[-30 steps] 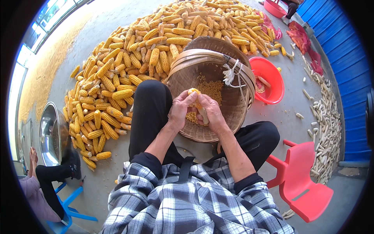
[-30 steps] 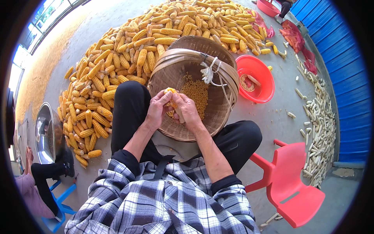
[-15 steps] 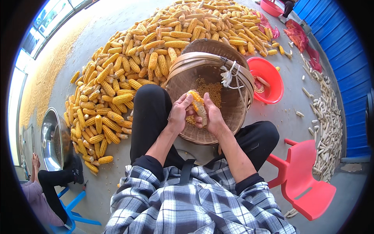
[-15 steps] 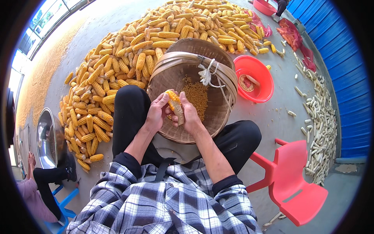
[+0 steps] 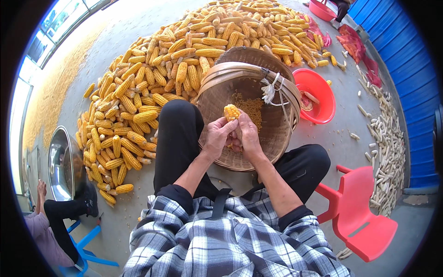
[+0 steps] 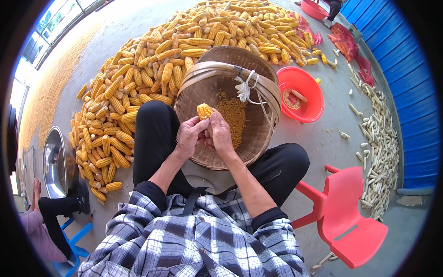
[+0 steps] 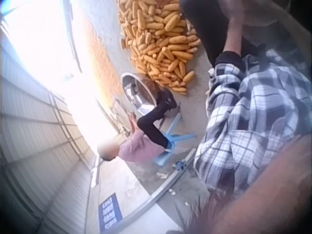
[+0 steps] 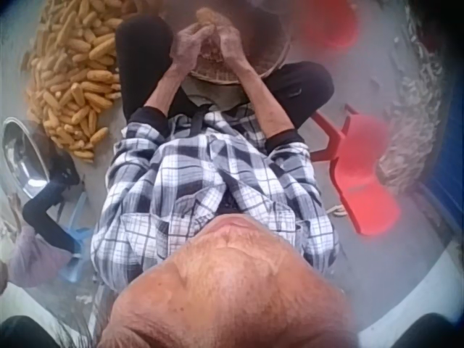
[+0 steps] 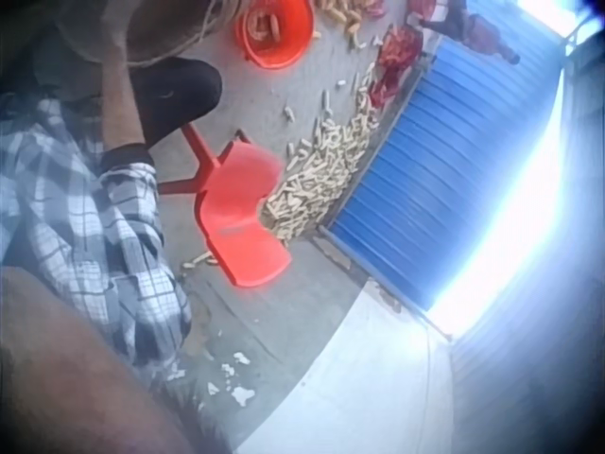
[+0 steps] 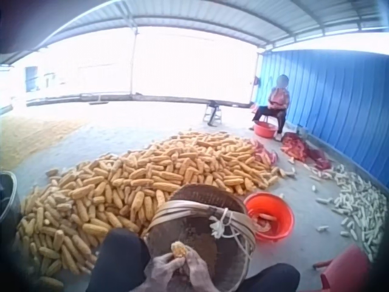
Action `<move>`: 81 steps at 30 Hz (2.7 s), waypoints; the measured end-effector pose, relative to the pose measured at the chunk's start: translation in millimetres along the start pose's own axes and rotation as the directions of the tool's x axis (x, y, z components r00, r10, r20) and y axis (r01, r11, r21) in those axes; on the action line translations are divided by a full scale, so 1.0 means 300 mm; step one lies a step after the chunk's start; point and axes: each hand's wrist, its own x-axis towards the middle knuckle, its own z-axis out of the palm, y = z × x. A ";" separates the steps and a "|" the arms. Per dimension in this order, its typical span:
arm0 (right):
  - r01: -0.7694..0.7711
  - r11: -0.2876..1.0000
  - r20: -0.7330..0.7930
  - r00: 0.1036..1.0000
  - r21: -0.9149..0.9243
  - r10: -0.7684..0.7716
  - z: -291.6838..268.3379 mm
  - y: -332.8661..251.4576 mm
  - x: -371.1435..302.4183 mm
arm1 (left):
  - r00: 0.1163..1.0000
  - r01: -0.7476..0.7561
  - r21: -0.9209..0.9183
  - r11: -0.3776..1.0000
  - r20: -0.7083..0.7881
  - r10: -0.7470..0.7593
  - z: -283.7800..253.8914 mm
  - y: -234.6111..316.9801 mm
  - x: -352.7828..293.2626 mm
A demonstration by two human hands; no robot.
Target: The person sits on the floor and shucks corn cobs by hand, removing kernels into a woven basket. They repeatedly pick up cobs from a large pile, strip the kernels, and place the bare cobs aside.
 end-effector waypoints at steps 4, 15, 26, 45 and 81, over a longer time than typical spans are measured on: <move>-0.035 0.999 0.010 0.999 0.018 0.035 0.005 -0.027 -0.011 | 1.000 0.003 -0.033 0.999 0.026 -0.002 -0.007 0.002 0.004; -0.001 0.980 0.131 0.991 -0.198 0.028 0.002 -0.020 -0.018 | 0.995 0.100 -0.114 0.988 0.036 -0.097 -0.076 -0.041 0.048; 0.230 0.854 0.089 0.973 -0.467 -0.213 -0.051 0.061 0.034 | 0.988 0.136 -0.233 0.963 0.097 -0.116 -0.015 0.003 0.023; 0.112 0.920 0.100 0.992 -0.375 -0.080 -0.025 0.022 0.010 | 1.000 -0.011 0.166 0.986 0.028 0.007 -0.050 -0.065 0.058; 0.140 0.947 0.293 0.955 -0.290 -0.052 -0.021 -0.027 -0.011 | 0.997 0.039 0.084 0.996 0.067 -0.044 -0.050 0.002 0.022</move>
